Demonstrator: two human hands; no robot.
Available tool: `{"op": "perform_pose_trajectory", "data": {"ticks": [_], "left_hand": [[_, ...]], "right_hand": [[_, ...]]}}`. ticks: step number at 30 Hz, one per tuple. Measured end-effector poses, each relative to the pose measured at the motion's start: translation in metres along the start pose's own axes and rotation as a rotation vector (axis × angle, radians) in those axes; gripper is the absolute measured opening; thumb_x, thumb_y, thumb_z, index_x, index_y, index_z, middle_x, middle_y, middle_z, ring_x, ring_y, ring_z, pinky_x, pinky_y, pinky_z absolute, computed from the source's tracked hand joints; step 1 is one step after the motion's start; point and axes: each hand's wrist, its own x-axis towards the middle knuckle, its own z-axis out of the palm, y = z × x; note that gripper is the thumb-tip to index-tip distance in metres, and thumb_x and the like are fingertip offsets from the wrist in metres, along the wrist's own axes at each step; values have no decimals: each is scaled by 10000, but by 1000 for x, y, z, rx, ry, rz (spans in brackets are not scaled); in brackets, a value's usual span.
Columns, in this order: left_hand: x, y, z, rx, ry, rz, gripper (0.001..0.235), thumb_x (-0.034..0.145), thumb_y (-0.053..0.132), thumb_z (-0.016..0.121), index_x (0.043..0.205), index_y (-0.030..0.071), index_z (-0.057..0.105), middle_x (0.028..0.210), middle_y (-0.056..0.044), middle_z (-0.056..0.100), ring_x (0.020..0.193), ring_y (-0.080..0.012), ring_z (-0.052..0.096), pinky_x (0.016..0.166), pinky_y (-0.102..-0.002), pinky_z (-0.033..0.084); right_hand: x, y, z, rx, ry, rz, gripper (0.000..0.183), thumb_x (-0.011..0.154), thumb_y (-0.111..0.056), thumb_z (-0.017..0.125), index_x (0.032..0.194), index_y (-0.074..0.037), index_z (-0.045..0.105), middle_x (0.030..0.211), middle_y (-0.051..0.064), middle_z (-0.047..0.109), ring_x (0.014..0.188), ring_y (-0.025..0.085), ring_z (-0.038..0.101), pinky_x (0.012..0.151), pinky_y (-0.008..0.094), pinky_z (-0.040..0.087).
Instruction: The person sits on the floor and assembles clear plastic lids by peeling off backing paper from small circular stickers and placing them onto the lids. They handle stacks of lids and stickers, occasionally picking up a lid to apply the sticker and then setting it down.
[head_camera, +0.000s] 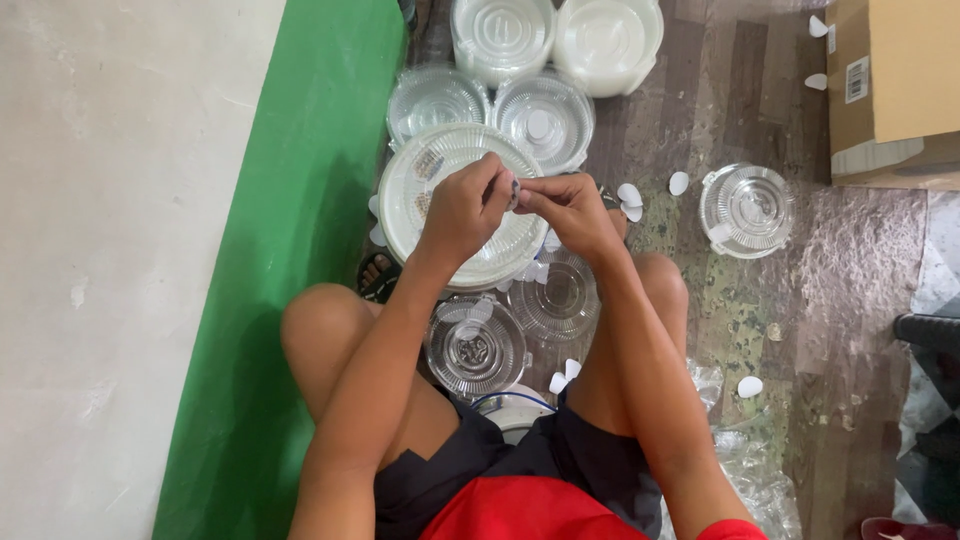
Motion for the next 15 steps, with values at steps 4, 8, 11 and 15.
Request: {"op": "perform_pose_trajectory", "data": {"ticks": [4, 8, 11, 15], "left_hand": [[2, 6, -7, -95, -39, -26, 318, 1096, 284, 469, 837, 121, 557, 653, -117, 601, 636, -292, 674, 596, -407, 570], [2, 6, -8, -170, -56, -67, 340, 1108, 300, 450, 855, 105, 565, 695, -140, 616, 679, -298, 682, 647, -416, 574], [4, 10, -8, -254, -58, -81, 340, 1113, 286, 459, 845, 96, 547, 672, -137, 588, 663, -274, 670, 593, -370, 555], [3, 9, -6, -296, -55, -86, 360, 1121, 290, 450, 825, 102, 535, 647, -113, 583, 628, -236, 643, 575, -354, 552]], "right_hand": [[1, -4, 3, -7, 44, -15, 198, 972, 49, 685, 1162, 70, 735, 1001, 217, 757, 962, 206, 678, 858, 433, 627], [2, 0, 4, 23, 67, -27, 198, 954, 62, 712, 1149, 80, 734, 996, 244, 755, 953, 216, 676, 848, 455, 630], [3, 13, 0, 39, 99, -19, 199, 926, 49, 752, 1123, 78, 745, 982, 225, 765, 932, 211, 704, 831, 425, 643], [3, 1, 5, 18, 109, 10, 204, 908, 18, 785, 1106, 60, 760, 951, 202, 774, 916, 181, 703, 838, 388, 639]]}}
